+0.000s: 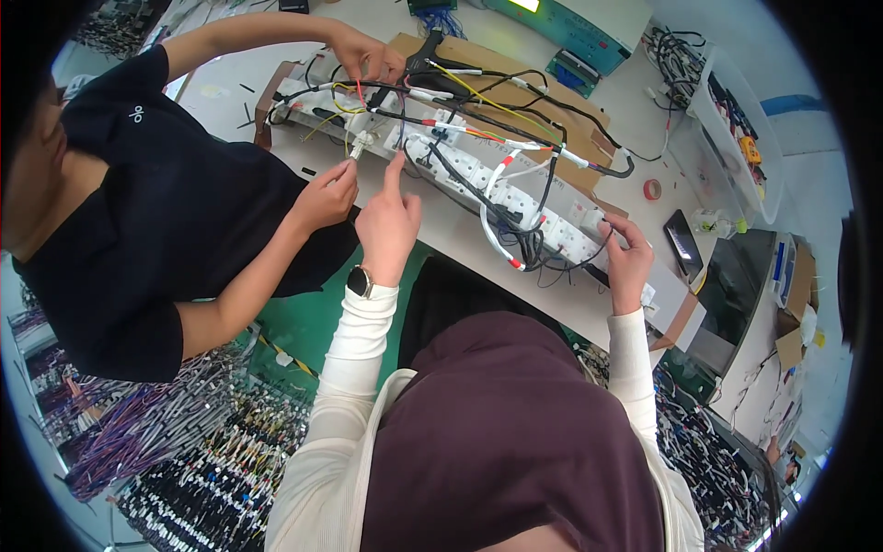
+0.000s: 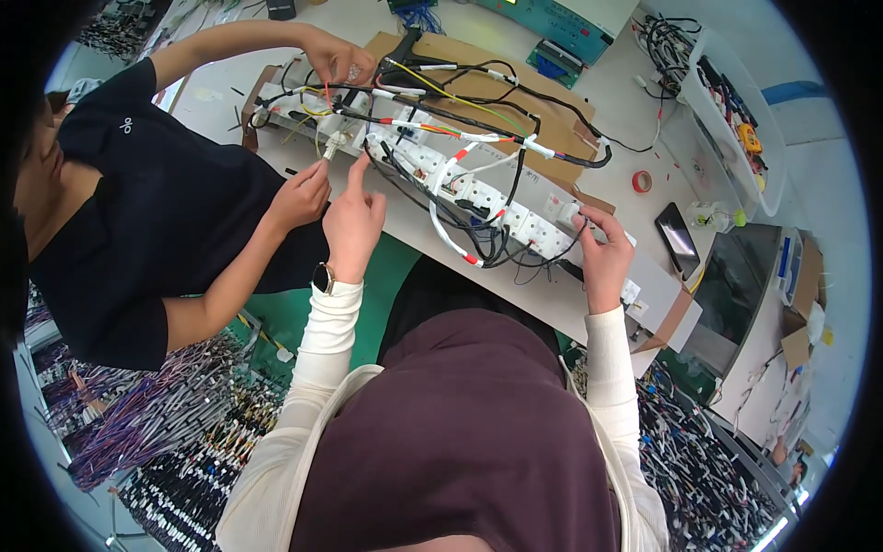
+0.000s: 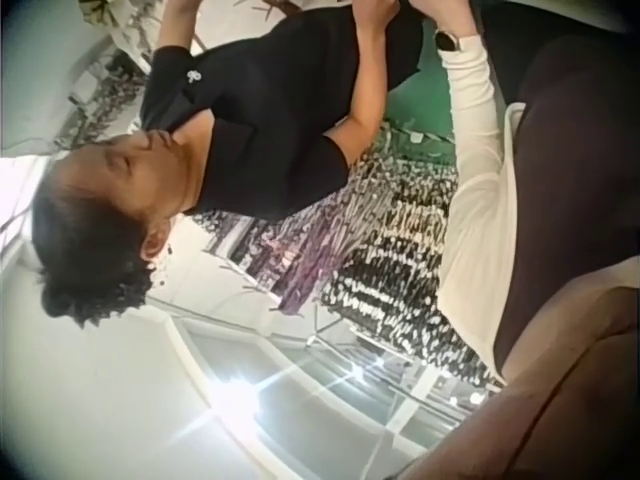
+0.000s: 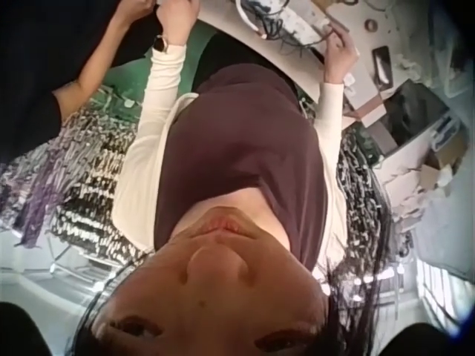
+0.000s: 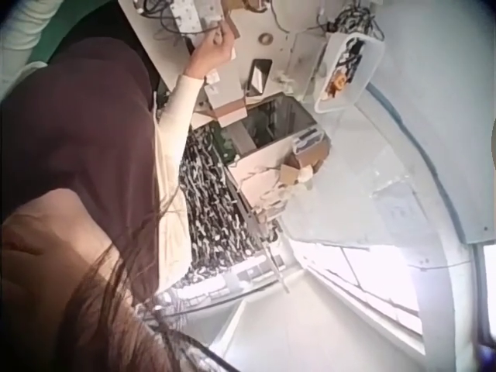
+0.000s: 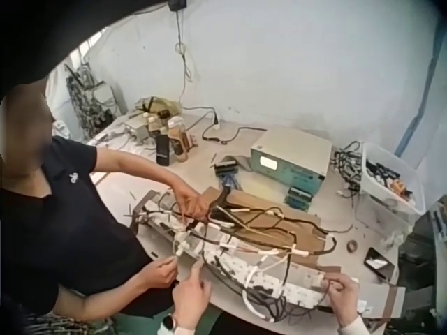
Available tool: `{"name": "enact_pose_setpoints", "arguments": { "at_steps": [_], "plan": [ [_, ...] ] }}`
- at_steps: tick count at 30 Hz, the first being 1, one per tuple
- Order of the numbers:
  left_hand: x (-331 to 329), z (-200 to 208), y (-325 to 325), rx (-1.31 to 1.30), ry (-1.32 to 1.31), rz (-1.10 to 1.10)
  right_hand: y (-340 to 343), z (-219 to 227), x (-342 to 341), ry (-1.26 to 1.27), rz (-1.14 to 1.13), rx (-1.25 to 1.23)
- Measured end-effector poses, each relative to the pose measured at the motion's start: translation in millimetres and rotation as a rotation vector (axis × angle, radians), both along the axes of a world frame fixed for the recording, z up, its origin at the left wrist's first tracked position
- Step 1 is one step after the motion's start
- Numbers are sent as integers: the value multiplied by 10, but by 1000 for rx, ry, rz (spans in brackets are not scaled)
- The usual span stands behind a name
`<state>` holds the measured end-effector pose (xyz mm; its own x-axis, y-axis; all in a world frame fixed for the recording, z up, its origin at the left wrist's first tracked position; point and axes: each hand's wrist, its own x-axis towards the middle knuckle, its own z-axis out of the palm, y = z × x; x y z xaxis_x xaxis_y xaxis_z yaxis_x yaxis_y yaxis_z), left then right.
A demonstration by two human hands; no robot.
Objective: The person assembles and connects wire harnesses to electronic components by hand at a workbench.
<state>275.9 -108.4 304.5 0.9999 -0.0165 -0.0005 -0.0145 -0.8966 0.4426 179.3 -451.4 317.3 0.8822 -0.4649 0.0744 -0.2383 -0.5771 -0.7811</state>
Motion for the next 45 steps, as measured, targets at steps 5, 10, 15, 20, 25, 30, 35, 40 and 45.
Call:
{"name": "enact_pose_setpoints", "arguments": {
  "at_steps": [5, 10, 15, 20, 25, 30, 35, 40, 45],
  "plan": [
    [425, 11, -111, -199, -536, 18, 16, 6, -3, 25, -14, 55],
    [815, -78, -91, -37, -208, 57, -1, -35, -6, -14, 8, 9],
    [693, -100, -131, -334, -301, 109, 19, -21, -2, -11, -6, 46],
    [340, -212, 51, -360, -439, -206, 9, -15, -14, -31, -9, 40],
    [262, -289, -106, -523, -378, 71, 2, -43, -2, -52, 4, 19],
    [106, -305, -286, -773, -472, 161, 0, -63, -24, -45, -5, 20],
    [-180, -383, -565, -705, -309, 79, 21, -39, -14, -42, -8, 37],
    [39, -434, -592, -860, -171, 154, 3, -60, -4, -59, 15, 25],
    [-227, -659, -417, -1007, -170, 196, -26, -95, -36, -74, 9, -3]
  ]
}}
